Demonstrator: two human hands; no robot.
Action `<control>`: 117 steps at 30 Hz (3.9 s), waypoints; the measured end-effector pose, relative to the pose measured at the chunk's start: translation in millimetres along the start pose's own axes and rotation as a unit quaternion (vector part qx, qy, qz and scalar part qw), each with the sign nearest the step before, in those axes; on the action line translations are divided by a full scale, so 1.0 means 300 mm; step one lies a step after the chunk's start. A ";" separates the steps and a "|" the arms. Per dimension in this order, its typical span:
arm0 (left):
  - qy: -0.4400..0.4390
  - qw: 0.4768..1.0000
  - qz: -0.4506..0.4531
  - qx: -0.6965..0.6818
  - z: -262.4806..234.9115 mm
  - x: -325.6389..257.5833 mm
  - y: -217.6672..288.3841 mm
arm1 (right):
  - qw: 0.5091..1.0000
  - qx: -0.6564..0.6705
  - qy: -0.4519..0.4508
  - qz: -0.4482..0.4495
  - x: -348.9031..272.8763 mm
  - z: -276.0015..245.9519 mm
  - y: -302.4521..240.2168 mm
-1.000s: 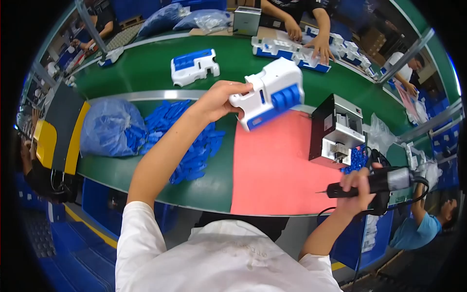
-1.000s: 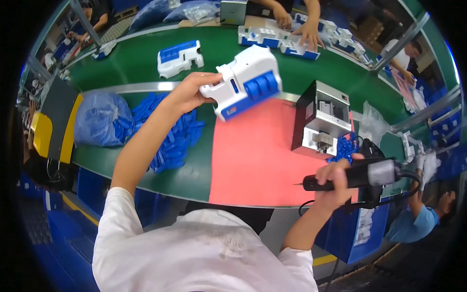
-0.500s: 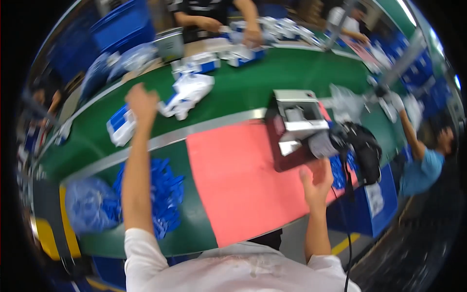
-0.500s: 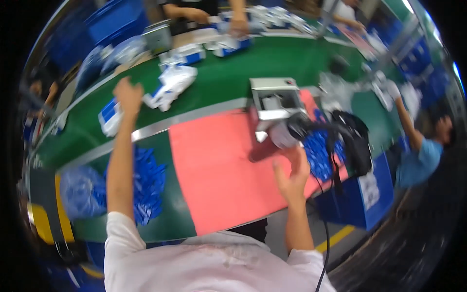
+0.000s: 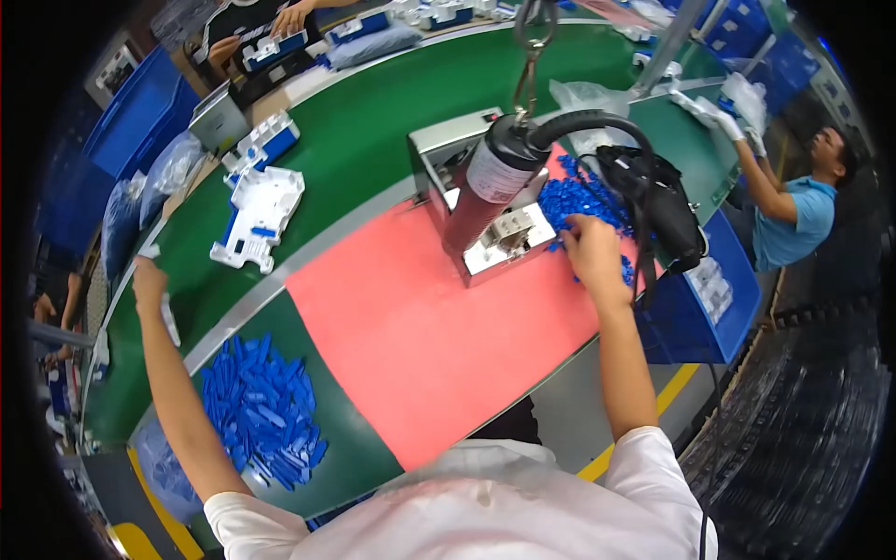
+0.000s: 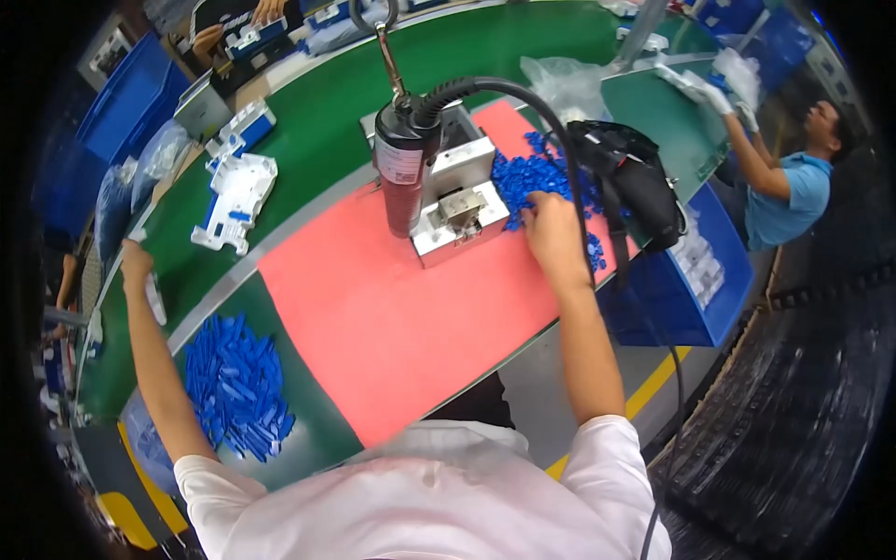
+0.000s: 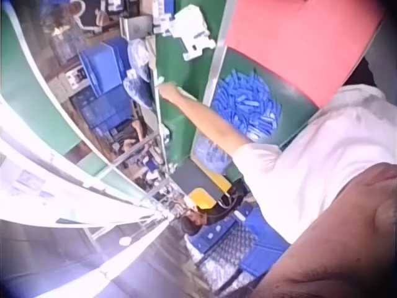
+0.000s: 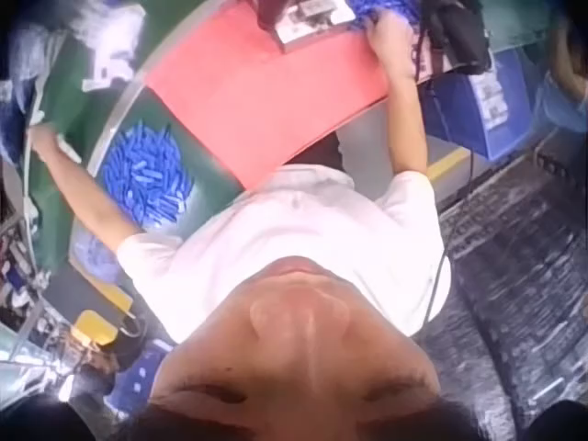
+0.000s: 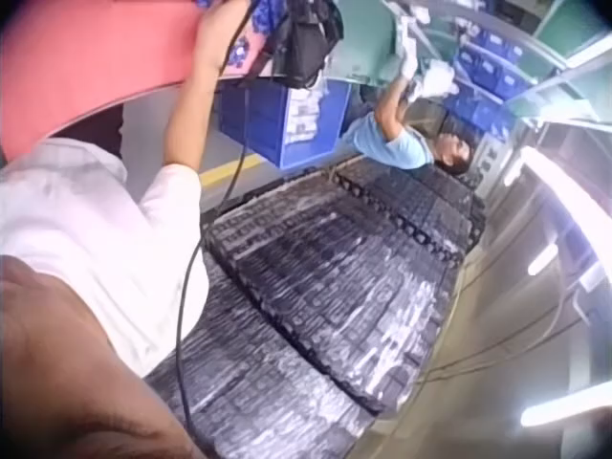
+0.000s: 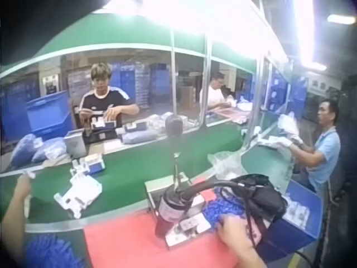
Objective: Assembling white plastic component housings by inserting blue plastic pieces and securing them with an electric screwdriver at a factory assembly line.
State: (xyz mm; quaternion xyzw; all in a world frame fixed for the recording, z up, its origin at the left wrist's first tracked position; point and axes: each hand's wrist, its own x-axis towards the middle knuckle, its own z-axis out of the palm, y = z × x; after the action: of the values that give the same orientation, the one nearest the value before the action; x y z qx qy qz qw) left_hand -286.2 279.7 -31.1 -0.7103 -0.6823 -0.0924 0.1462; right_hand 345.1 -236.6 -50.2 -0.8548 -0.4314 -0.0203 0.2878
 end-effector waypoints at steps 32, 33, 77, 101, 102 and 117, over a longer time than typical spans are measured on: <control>-0.027 0.929 0.269 -0.255 -0.413 -1.234 0.575 | 0.825 0.099 -0.395 -0.392 -0.238 0.175 -0.671; -0.029 0.928 0.267 -0.257 -0.411 -1.235 0.573 | 0.827 0.112 -0.432 -0.342 -0.235 0.175 -0.680; -0.051 0.753 0.514 -0.408 -0.445 -1.323 0.742 | 0.842 0.284 -0.324 -0.326 -0.256 0.225 -0.640; -0.051 0.759 0.479 -0.439 -0.442 -1.344 0.793 | 0.740 0.580 0.241 -0.241 0.037 -0.134 -0.402; -0.051 0.757 0.481 -0.439 -0.437 -1.341 0.801 | 0.745 0.573 0.237 -0.247 0.046 -0.119 -0.402; -0.022 0.752 0.468 -0.463 -0.433 -1.343 0.799 | 0.768 0.585 0.117 -0.232 -0.093 -0.118 -0.540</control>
State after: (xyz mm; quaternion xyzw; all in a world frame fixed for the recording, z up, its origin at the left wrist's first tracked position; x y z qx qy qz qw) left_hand -59.4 -149.6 -62.0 -0.9236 -0.1409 -0.3015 -0.1902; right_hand 213.8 -200.0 48.3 -0.3853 -0.5080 0.0699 0.7672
